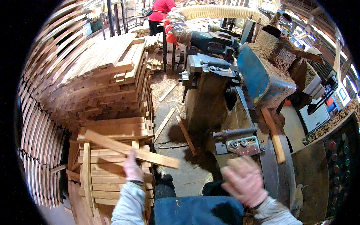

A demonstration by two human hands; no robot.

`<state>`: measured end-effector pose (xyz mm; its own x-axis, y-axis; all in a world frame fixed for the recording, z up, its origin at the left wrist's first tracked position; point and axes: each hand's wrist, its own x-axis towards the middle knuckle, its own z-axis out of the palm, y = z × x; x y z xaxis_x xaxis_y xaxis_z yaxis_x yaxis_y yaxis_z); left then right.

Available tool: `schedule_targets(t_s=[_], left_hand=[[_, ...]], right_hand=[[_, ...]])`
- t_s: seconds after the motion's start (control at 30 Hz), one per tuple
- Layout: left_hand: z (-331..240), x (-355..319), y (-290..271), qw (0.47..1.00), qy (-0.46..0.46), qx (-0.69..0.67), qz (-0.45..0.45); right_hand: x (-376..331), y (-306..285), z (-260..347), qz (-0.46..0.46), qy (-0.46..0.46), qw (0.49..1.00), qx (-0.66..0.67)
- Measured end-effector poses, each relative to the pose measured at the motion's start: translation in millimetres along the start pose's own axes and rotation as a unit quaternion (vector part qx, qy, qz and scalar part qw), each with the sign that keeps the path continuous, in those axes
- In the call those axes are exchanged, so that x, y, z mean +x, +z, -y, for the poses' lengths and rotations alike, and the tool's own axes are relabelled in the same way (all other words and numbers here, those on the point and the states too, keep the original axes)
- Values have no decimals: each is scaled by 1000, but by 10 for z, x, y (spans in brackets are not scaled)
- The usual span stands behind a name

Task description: The person picks up wooden planks from a large stack, feeds them individually through a planing machine, and moves wood pieces aside to maintain order in the workspace.

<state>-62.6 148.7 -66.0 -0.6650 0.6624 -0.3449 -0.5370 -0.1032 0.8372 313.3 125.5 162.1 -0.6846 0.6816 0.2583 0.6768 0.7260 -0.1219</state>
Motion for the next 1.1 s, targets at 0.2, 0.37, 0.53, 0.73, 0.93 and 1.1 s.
schedule_targets(t_s=[0.2,0.37,0.53,0.73,0.93,1.1], left_hand=[[-62,-2115,990,937,-110,18,330],[21,-1352,1228,920,-55,-77,381],[-3,828,309,989,86,122,6],[96,2479,-885,965,114,236,1],[103,2663,-716,980,-50,95,-170],[-23,1986,-758,997,22,51,-51]], right_hand=[[-136,-92,650,121,275,953,49],[-2204,-525,740,-34,412,910,-36],[-3565,-726,1369,113,606,782,-90],[-3110,-593,778,-15,545,816,-192],[-1858,-212,-831,-333,458,817,-107],[-1509,-194,-1019,-343,429,836,-6]])
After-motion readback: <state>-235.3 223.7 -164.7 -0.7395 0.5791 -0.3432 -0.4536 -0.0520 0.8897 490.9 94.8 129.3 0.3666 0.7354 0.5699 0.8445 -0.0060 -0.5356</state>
